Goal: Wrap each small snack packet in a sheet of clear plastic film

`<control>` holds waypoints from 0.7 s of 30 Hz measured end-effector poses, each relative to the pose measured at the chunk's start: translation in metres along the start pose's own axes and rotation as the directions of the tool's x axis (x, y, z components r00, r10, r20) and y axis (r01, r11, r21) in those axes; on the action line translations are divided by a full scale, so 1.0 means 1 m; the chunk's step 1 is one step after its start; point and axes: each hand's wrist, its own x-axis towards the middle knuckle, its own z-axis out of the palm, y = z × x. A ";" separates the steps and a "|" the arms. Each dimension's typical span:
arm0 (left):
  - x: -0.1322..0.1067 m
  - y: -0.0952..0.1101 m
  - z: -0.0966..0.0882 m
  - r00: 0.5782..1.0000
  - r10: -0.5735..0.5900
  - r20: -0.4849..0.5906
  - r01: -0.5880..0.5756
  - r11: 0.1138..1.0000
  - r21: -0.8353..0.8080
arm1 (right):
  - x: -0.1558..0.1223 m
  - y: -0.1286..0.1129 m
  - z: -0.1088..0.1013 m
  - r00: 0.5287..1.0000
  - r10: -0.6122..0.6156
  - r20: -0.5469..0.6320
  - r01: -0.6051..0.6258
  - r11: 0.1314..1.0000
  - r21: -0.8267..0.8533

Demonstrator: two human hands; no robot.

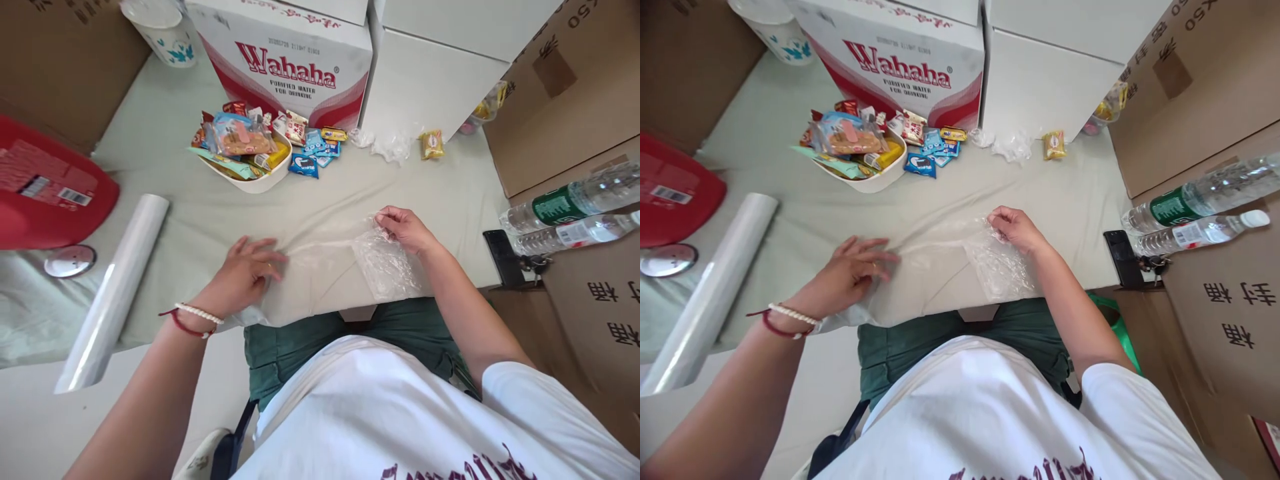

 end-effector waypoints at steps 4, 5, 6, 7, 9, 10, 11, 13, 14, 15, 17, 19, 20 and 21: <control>-0.008 0.019 0.002 0.886 -0.091 -0.456 0.139 0.988 0.073 | 0.000 -0.006 0.011 0.998 0.058 -0.023 -0.056 0.996 0.068; -0.005 0.033 0.007 0.837 -0.103 -0.538 0.155 0.986 0.053 | -0.002 -0.007 0.016 0.996 0.081 -0.031 -0.078 0.991 0.107; 0.000 0.050 0.013 0.822 -0.106 -0.560 0.146 0.989 0.027 | -0.005 -0.008 0.020 0.994 0.103 -0.037 -0.096 0.984 0.147; 0.008 0.067 0.022 0.849 -0.080 -0.522 0.097 0.995 0.005 | -0.007 -0.010 0.025 0.992 0.119 -0.035 -0.111 0.977 0.182; 0.031 0.094 0.044 0.907 0.023 -0.421 -0.007 0.999 0.039 | -0.013 -0.012 0.032 0.991 0.132 -0.009 -0.127 0.964 0.234; 0.044 0.103 0.055 0.924 0.075 -0.375 -0.056 0.997 0.061 | -0.016 -0.013 0.034 0.991 0.134 0.008 -0.132 0.961 0.245; 0.057 0.107 0.065 0.934 0.123 -0.335 -0.107 0.992 0.065 | -0.018 -0.015 0.034 0.991 0.136 0.017 -0.136 0.960 0.245; 0.080 0.106 0.079 0.951 0.151 -0.271 -0.145 0.988 0.042 | -0.017 -0.016 0.031 0.989 0.146 -0.015 -0.139 0.966 0.219; 0.088 0.101 0.082 0.956 0.155 -0.248 -0.151 0.988 0.033 | -0.015 -0.017 0.027 0.987 0.153 -0.058 -0.139 0.970 0.200; 0.094 0.095 0.081 0.961 0.160 -0.227 -0.157 0.987 0.034 | -0.010 -0.017 0.023 0.980 0.162 -0.112 -0.141 0.974 0.179; 0.097 0.082 0.073 0.964 0.203 -0.173 -0.194 0.978 0.070 | 0.001 -0.015 0.013 0.958 0.180 -0.224 -0.151 0.979 0.140; 0.091 0.068 0.059 0.961 0.262 -0.087 -0.252 0.962 0.108 | 0.015 -0.011 0.005 0.936 0.184 -0.300 -0.165 0.983 0.086; 0.086 0.061 0.050 0.960 0.277 -0.036 -0.272 0.955 0.116 | 0.022 -0.008 0.002 0.930 0.173 -0.325 -0.167 0.985 0.046; 0.081 0.055 0.042 0.960 0.280 0.018 -0.280 0.953 0.117 | 0.029 -0.004 0.000 0.926 0.153 -0.344 -0.164 0.986 -0.001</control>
